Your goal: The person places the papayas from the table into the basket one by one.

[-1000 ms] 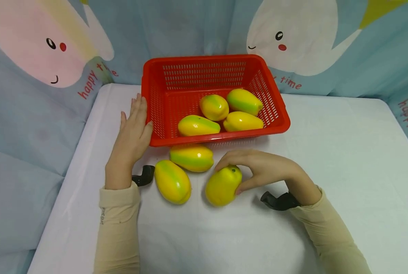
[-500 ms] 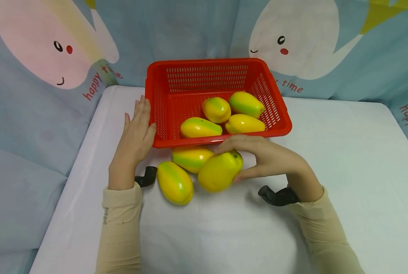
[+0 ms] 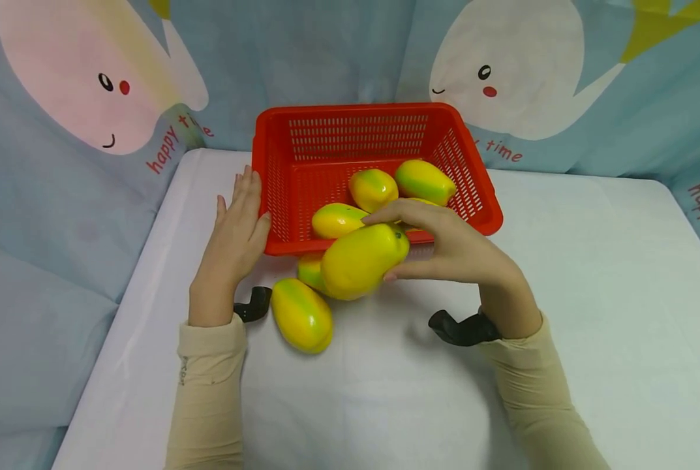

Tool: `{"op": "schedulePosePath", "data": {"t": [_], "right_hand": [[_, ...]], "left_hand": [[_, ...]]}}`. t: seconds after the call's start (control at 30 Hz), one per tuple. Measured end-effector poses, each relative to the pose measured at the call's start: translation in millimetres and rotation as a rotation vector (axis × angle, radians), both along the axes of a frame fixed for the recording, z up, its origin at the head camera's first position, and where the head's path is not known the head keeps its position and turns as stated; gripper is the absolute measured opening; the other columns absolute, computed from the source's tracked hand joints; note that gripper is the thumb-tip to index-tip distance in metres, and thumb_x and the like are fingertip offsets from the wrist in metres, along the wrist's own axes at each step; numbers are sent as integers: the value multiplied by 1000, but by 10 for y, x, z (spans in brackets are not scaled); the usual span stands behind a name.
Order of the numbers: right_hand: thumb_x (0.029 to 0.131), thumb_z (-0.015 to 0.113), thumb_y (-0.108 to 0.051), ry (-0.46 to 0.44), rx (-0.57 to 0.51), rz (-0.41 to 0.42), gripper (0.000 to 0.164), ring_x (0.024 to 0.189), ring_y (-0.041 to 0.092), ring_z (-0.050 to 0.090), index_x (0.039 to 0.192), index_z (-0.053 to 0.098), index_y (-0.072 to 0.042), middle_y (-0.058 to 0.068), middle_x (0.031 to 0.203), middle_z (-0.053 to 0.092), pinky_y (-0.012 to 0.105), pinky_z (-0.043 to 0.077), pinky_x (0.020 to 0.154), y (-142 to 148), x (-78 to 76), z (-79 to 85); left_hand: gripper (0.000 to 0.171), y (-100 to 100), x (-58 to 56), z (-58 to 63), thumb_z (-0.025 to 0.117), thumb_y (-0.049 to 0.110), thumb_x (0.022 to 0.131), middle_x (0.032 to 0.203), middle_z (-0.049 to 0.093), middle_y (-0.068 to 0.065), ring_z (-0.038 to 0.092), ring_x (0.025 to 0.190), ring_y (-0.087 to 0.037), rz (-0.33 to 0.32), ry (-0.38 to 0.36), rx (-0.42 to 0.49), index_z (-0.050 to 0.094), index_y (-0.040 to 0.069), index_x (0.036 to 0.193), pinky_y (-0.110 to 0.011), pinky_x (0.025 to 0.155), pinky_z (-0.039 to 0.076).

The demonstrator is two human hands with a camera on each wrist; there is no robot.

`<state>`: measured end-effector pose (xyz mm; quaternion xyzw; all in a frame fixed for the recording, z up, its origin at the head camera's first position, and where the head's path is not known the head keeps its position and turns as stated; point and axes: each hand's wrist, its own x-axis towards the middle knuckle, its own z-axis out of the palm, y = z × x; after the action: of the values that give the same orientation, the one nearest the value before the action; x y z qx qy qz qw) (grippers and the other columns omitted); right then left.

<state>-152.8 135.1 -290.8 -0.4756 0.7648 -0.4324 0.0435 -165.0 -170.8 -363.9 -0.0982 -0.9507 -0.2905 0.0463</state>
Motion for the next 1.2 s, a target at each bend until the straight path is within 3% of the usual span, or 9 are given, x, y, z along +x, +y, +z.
{"op": "schedulePosePath", "data": {"t": [0.37, 0.6, 0.8, 1.0, 1.2], "right_hand": [[66, 80, 7, -42, -193, -83, 62, 107, 22, 53, 122, 55, 4, 9, 121, 58, 40, 47, 90, -207, -98, 3], [69, 80, 4, -83, -276, -146, 61, 97, 20, 54, 124, 53, 5, 9, 121, 58, 31, 50, 75, -415, -146, -61], [69, 77, 9, -97, -318, -158, 61, 103, 20, 56, 125, 52, 8, 12, 123, 57, 37, 50, 87, -515, -142, -100], [71, 77, 6, -70, -322, -224, 61, 109, 17, 54, 126, 51, 7, 13, 125, 54, 34, 49, 90, -589, -206, -196], [74, 79, -5, -6, -216, -285, 59, 115, 14, 48, 126, 53, 1, 9, 127, 54, 29, 45, 95, -665, -269, -317]], "left_hand": [[61, -6, 10, -2, 29, 26, 99, 158, 1, -6, -2, 144, -21, 2, -7, 3, 6, 5, 151, -50, 113, -4], [62, -7, 8, -16, 31, 26, 99, 158, 3, -6, -1, 144, -21, 3, -1, 6, 6, 6, 151, -50, 113, -3], [62, 1, -1, -8, 32, 26, 99, 158, 2, -7, -1, 144, -22, 3, -4, -4, 6, 6, 152, -51, 113, -4], [61, 3, 2, -3, 31, 25, 99, 158, 3, -7, 0, 144, -22, 3, 0, 2, 7, 4, 151, -51, 113, -3], [61, 7, -3, -11, 31, 25, 98, 158, 4, -8, 0, 144, -22, -1, 14, 9, 8, 4, 151, -51, 113, -3]]}}
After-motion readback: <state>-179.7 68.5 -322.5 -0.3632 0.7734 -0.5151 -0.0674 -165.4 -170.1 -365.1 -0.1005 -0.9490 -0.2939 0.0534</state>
